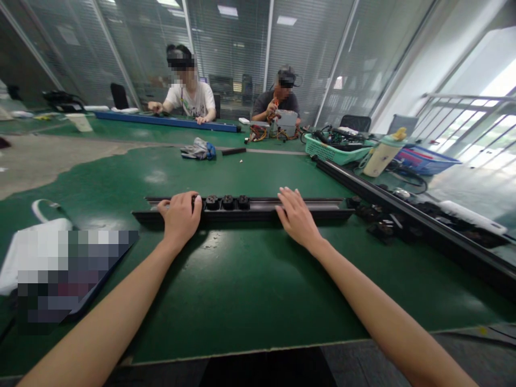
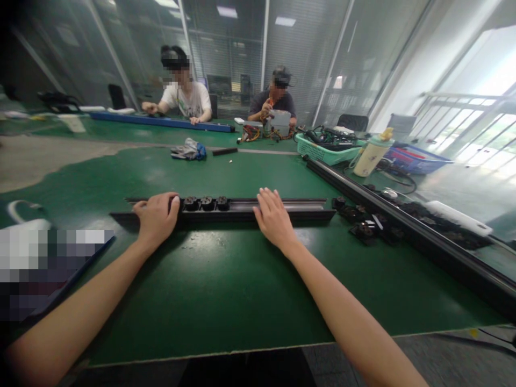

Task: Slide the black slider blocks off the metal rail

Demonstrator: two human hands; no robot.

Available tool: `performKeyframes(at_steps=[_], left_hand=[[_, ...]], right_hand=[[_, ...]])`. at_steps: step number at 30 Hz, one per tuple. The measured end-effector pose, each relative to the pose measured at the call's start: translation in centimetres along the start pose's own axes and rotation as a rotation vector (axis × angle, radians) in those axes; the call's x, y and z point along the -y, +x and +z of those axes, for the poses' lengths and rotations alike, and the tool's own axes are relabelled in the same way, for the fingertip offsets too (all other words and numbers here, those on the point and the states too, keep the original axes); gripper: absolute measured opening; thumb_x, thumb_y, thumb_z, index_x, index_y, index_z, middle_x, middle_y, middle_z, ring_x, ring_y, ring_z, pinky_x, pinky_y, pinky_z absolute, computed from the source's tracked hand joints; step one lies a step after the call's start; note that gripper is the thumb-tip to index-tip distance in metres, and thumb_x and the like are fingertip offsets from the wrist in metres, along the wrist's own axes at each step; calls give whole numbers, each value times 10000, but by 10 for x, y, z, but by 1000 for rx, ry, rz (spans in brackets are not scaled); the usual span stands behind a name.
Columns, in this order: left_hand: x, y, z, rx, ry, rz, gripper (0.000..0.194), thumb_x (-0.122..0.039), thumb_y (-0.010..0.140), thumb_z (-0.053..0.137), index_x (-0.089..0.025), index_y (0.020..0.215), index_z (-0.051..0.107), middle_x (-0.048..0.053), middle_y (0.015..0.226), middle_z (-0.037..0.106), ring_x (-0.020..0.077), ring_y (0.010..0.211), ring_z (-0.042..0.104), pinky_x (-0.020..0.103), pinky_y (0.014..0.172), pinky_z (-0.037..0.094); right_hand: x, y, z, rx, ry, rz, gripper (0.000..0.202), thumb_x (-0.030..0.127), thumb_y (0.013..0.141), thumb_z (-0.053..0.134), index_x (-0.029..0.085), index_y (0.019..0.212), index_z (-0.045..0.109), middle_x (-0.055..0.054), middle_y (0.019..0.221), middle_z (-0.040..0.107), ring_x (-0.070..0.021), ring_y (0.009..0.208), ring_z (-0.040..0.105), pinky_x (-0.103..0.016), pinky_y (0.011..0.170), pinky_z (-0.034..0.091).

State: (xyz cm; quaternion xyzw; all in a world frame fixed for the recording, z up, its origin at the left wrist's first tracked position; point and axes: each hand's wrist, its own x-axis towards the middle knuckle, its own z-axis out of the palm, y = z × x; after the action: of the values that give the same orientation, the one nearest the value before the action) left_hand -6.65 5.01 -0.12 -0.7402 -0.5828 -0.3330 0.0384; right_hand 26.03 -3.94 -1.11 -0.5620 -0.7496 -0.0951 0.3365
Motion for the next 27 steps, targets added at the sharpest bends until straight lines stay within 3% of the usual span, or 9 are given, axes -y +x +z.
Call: performKeyframes(at_steps=[6,10,13,18,27], left_hand=[[0,0,0,-1,7,0,437,-435,1066,318,-223,1214,671,185,1318,753,354,1286,620,568,1131,306],[-1,0,-2,4,1,-10,444,-427,1069,323,-209,1227,676,186,1328,751,352,1295,627,557,1133,307],[-2,-1,-3,12,-5,-7,453,-420,1067,327,-196,1236,683,194,1337,745,363,1299,627,566,1129,303],[0,-1,-3,17,-11,-8,453,-420,1071,319,-206,1238,682,186,1342,748,356,1307,621,564,1130,302],[-2,-3,-3,2,16,-31,430,-388,1076,339,-191,1245,682,185,1333,749,348,1314,631,553,1153,301]], right_hand=[[52,0,18,208,8,-236,612,353,1127,392,83,1676,427,-177,1753,384,-275,1676,265,-550,1386,230],[69,14,31,220,-10,-278,622,322,1125,408,46,1682,398,-191,1774,324,-279,1685,223,-512,1389,226],[78,25,40,194,-9,-242,592,265,1125,374,41,1672,418,-200,1763,342,-288,1671,272,-512,1377,269],[87,33,43,166,-17,-198,558,228,1120,368,31,1626,496,-218,1687,477,-306,1623,388,-520,1361,320],[77,32,43,141,-112,-300,506,188,1115,401,-23,1537,585,-239,1612,568,-306,1583,456,-444,1336,383]])
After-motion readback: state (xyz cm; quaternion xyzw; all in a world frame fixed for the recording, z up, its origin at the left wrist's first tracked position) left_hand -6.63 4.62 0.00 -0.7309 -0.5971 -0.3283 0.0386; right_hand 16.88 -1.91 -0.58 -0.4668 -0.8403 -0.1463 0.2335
